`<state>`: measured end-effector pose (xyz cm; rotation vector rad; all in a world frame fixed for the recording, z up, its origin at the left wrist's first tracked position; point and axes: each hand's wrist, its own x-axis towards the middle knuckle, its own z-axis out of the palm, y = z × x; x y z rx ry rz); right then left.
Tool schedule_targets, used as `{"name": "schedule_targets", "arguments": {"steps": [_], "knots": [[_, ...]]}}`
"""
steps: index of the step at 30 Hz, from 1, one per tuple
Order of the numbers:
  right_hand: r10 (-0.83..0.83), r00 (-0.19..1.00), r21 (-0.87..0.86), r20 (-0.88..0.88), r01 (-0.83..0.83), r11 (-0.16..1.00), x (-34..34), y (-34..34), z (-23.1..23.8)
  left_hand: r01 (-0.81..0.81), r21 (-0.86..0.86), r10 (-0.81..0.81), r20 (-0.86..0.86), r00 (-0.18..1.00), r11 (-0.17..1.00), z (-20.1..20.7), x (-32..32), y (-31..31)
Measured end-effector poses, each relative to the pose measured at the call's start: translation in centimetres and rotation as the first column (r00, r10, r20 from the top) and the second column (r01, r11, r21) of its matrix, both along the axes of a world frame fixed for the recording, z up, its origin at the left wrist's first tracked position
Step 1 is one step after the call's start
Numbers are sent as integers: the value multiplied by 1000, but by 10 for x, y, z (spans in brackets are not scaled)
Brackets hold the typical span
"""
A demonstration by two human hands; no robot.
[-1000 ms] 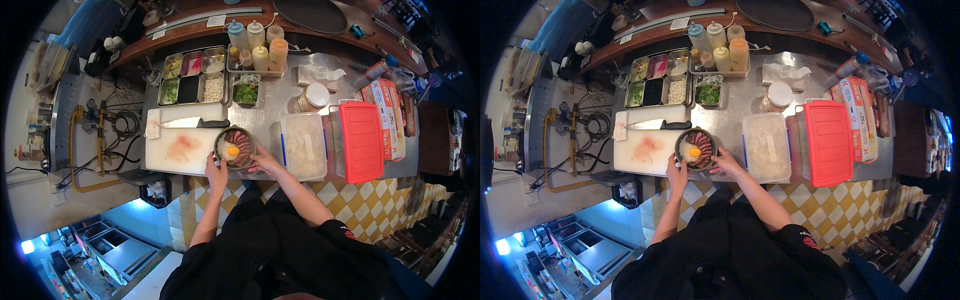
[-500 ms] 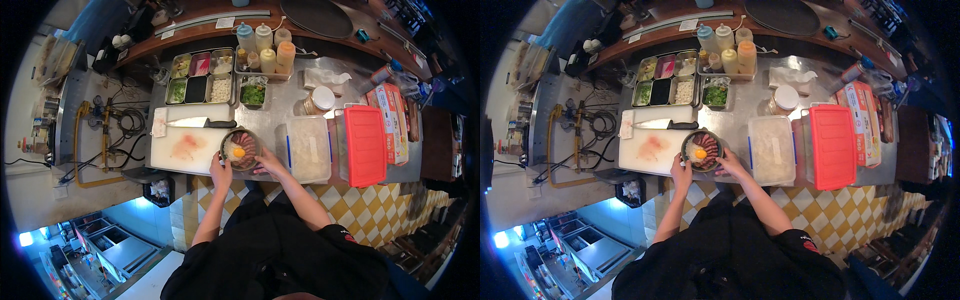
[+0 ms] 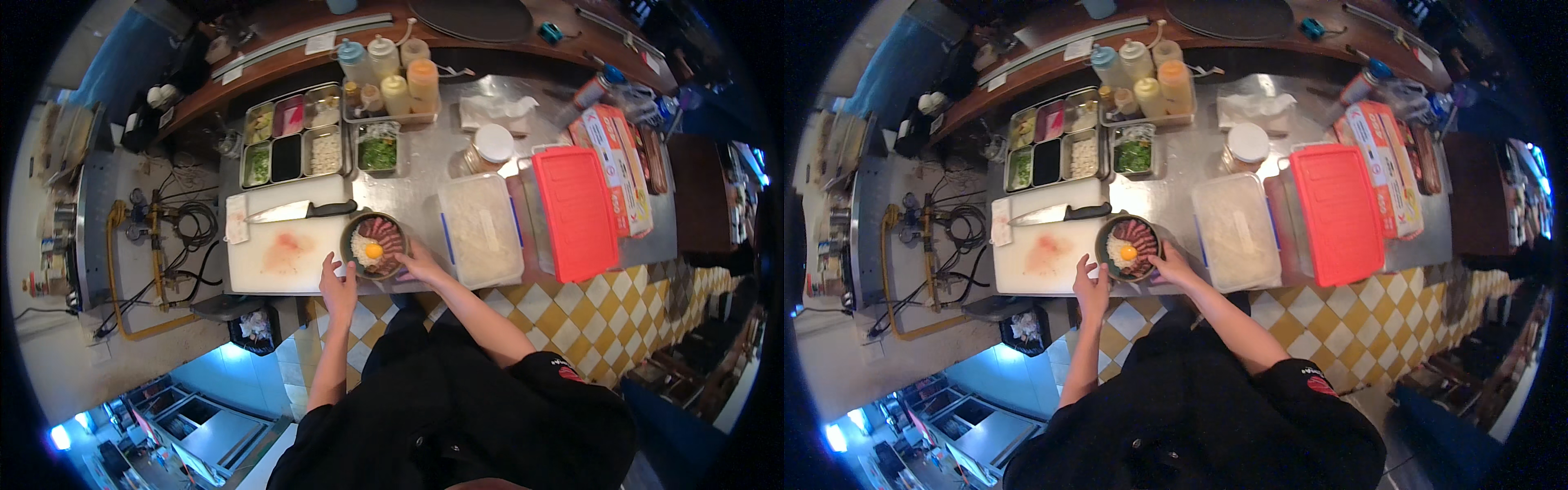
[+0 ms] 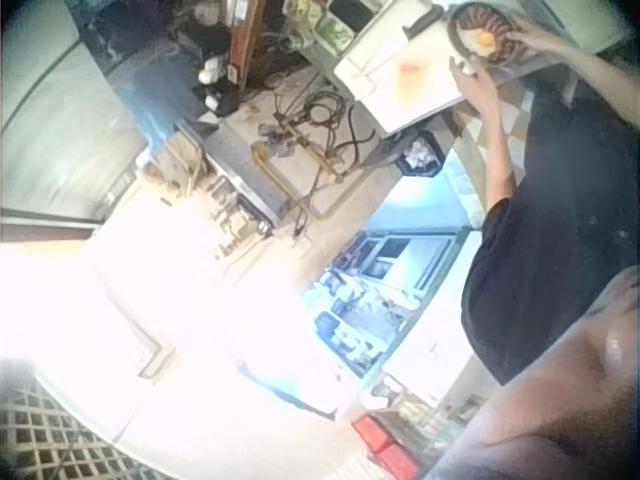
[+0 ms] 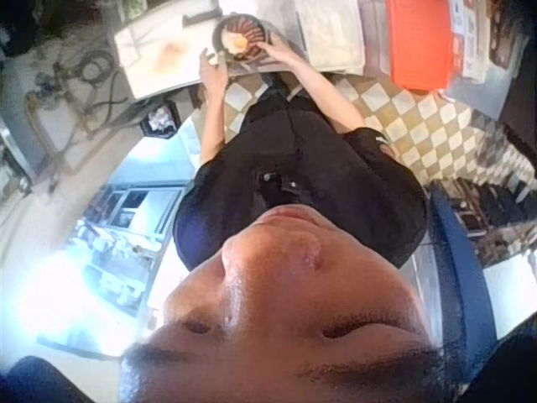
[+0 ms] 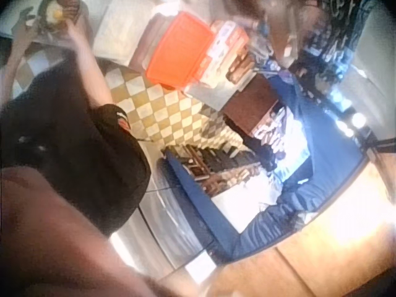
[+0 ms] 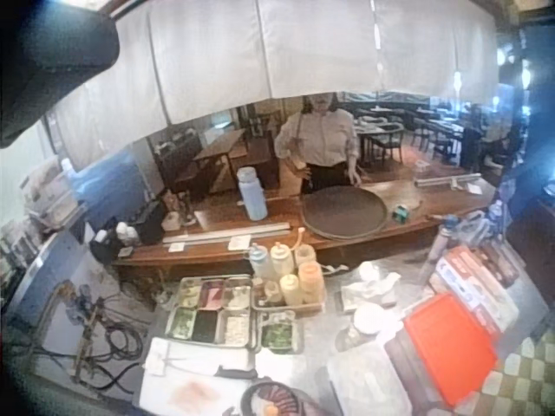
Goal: The person assembles a rice bowl by layering rice, sliced meat, a raw egg yolk, lettuce, shredded vegetables, and a sauce. The person retrieves ingredients from containers and a refrigerator, cracks an egg, and arranges toppings in a bowl on a stainless steel counter.
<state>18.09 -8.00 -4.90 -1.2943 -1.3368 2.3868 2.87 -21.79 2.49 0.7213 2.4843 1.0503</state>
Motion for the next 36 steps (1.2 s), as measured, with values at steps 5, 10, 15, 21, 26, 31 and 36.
{"name": "schedule_targets", "arguments": {"steps": [5, 10, 15, 21, 26, 31, 36], "knots": [[-80, 982, -201, -173, 45, 979, 6, 3, 2, 28, 68, -35, 112, 993, 997, -8, -3, 2], [-121, 959, -382, -257, 14, 924, 3, 7, 1, 13, 91, -11, -27, 1000, 996, -5, -3, 5], [-96, 952, -439, -291, -44, 897, 0, 13, -14, 36, 159, -23, -82, 996, 987, -2, -3, 7], [-21, 950, -374, -311, -102, 922, 0, 17, -9, -10, 168, 20, -53, 998, 986, -2, -1, 11], [-140, 946, -366, -292, 24, 930, -3, 1, -13, -58, 150, 60, -12, 998, 987, -4, -1, 13], [-143, 947, -379, -288, 24, 925, -1, 3, -2, -113, 135, 111, 27, 994, 984, 6, 4, 20], [-112, 958, -408, -263, -5, 913, -4, 6, -11, -89, 111, 96, -55, 994, 990, 7, 5, 21]]}}
